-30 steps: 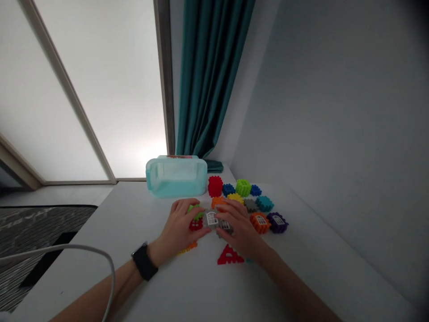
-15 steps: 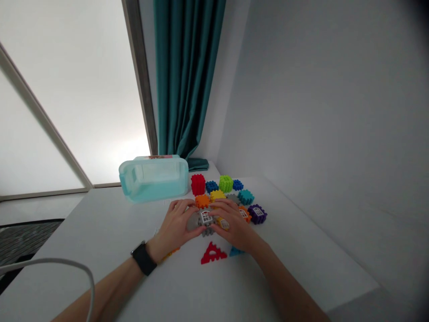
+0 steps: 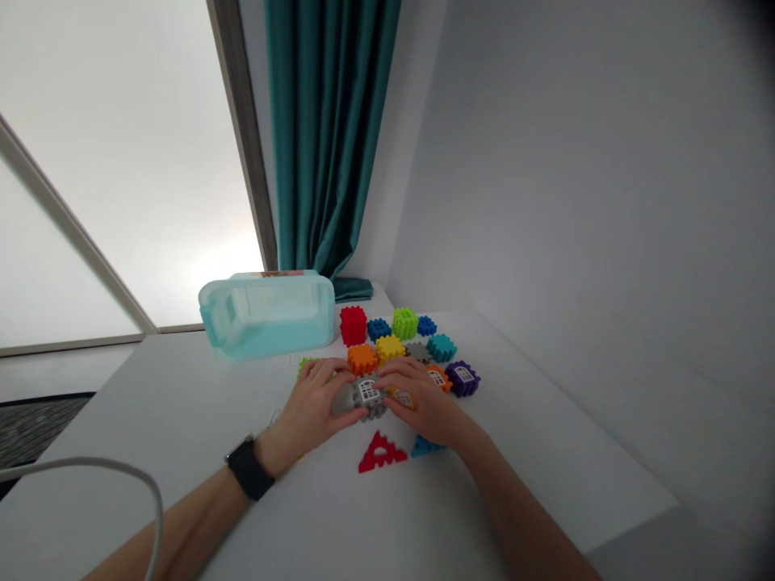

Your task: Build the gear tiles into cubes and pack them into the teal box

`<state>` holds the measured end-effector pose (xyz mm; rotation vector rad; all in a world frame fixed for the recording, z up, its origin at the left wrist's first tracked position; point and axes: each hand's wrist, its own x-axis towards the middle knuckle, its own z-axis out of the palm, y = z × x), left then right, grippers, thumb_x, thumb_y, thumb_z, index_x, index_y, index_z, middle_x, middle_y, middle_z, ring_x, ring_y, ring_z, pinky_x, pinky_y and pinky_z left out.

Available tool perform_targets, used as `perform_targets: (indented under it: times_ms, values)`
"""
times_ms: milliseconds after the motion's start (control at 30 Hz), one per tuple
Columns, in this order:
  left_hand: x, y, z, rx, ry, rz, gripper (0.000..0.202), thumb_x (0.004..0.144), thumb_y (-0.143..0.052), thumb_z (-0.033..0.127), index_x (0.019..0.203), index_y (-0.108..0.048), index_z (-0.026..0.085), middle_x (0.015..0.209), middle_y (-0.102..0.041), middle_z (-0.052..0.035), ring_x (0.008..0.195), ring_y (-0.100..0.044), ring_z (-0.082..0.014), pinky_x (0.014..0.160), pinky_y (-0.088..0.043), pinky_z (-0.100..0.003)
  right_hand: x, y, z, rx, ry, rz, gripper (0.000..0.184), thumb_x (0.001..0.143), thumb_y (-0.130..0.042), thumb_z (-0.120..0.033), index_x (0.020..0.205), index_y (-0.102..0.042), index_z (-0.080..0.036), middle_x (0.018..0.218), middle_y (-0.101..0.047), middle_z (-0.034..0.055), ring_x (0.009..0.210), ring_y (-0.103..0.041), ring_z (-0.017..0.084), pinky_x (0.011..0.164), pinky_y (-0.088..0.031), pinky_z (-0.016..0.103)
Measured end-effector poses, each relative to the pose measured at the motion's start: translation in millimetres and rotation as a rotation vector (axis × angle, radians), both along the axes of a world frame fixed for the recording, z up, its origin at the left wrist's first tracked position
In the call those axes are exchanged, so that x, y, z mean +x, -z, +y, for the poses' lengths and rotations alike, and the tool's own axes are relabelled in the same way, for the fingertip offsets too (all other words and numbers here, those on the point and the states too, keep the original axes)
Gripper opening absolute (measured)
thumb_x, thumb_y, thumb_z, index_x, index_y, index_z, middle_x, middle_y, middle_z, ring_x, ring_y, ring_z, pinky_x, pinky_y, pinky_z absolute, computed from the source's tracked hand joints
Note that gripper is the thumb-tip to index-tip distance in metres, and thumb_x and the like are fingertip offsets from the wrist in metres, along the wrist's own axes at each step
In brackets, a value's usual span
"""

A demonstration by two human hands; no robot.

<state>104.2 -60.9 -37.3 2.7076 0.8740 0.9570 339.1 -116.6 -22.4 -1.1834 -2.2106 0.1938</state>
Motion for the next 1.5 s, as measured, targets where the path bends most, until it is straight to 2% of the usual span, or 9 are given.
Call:
perform_targets:
  times_ms: [133, 233, 400, 567, 733, 1000, 1500]
  values:
    - [-6, -1.7, 4, 0.002, 0.051, -0.003, 0.037, 0.08, -0.072, 0.036, 0.112, -0.061, 0.021, 0.114, -0.063, -0.0091, 0.109, -0.058, -0.0275, 0.096, -0.042, -0.045, 1, 1.0, 1, -0.026, -0.013, 0.005, 0.023, 0.09, -0.059, -0.015, 0.11, -0.064, -0.024, 0.115, -0.066, 0.0065, 0.114, -0.056, 0.024, 0.102, -0.044, 0.046]
    - [-8, -3.5, 6, -0.011, 0.05, -0.02, 0.031, 0.08, -0.07, 0.029, 0.108, -0.061, 0.021, 0.114, -0.063, -0.0083, 0.109, -0.058, -0.0261, 0.097, -0.042, -0.043, 1, 3.2, 3, -0.034, -0.011, 0.02, 0.02, 0.09, -0.059, -0.016, 0.109, -0.061, -0.023, 0.114, -0.067, 0.0062, 0.112, -0.057, 0.024, 0.102, -0.044, 0.046]
    - [-7, -2.9, 6, -0.058, 0.052, -0.035, 0.029, 0.078, -0.071, 0.027, 0.105, -0.061, 0.023, 0.114, -0.063, -0.0073, 0.109, -0.059, -0.026, 0.097, -0.043, -0.043, 0, 5.7, 3, -0.021, -0.008, 0.049, 0.014, 0.09, -0.059, -0.016, 0.101, -0.058, -0.024, 0.11, -0.068, 0.0057, 0.108, -0.059, 0.024, 0.102, -0.043, 0.047]
    - [-6, 1.5, 7, -0.088, 0.042, -0.039, 0.028, 0.076, -0.071, 0.026, 0.103, -0.062, 0.022, 0.114, -0.063, -0.0072, 0.109, -0.059, -0.0263, 0.095, -0.044, -0.044, -1, 5.0, 2, -0.022, -0.001, 0.031, 0.015, 0.087, -0.06, -0.015, 0.098, -0.058, -0.024, 0.11, -0.068, 0.0054, 0.108, -0.06, 0.024, 0.101, -0.044, 0.045]
    - [-3, 4.9, 6, -0.082, 0.036, -0.014, 0.028, 0.077, -0.071, 0.028, 0.103, -0.064, 0.022, 0.113, -0.063, -0.0077, 0.108, -0.059, -0.027, 0.094, -0.044, -0.045, 2, 1.3, 1, -0.086, 0.0, -0.038, 0.017, 0.085, -0.06, -0.012, 0.098, -0.058, -0.023, 0.11, -0.067, 0.0045, 0.109, -0.058, 0.024, 0.101, -0.043, 0.045]
    - [-3, 4.1, 6, -0.084, 0.039, 0.006, 0.025, 0.081, -0.069, 0.03, 0.104, -0.064, 0.022, 0.114, -0.062, -0.0076, 0.109, -0.058, -0.027, 0.096, -0.043, -0.045, 4, 2.4, 3, -0.087, 0.001, -0.056, 0.018, 0.085, -0.06, -0.011, 0.098, -0.059, -0.023, 0.108, -0.068, 0.0043, 0.108, -0.059, 0.023, 0.099, -0.045, 0.043]
    - [-4, 7.0, 7, -0.096, 0.047, 0.04, 0.027, 0.079, -0.071, 0.031, 0.104, -0.064, 0.023, 0.116, -0.061, -0.0075, 0.11, -0.057, -0.0274, 0.095, -0.043, -0.045, 4, 3.7, 2, -0.103, 0.001, -0.055, 0.017, 0.084, -0.061, -0.012, 0.095, -0.058, -0.024, 0.106, -0.067, 0.0038, 0.105, -0.06, 0.023, 0.097, -0.046, 0.042]
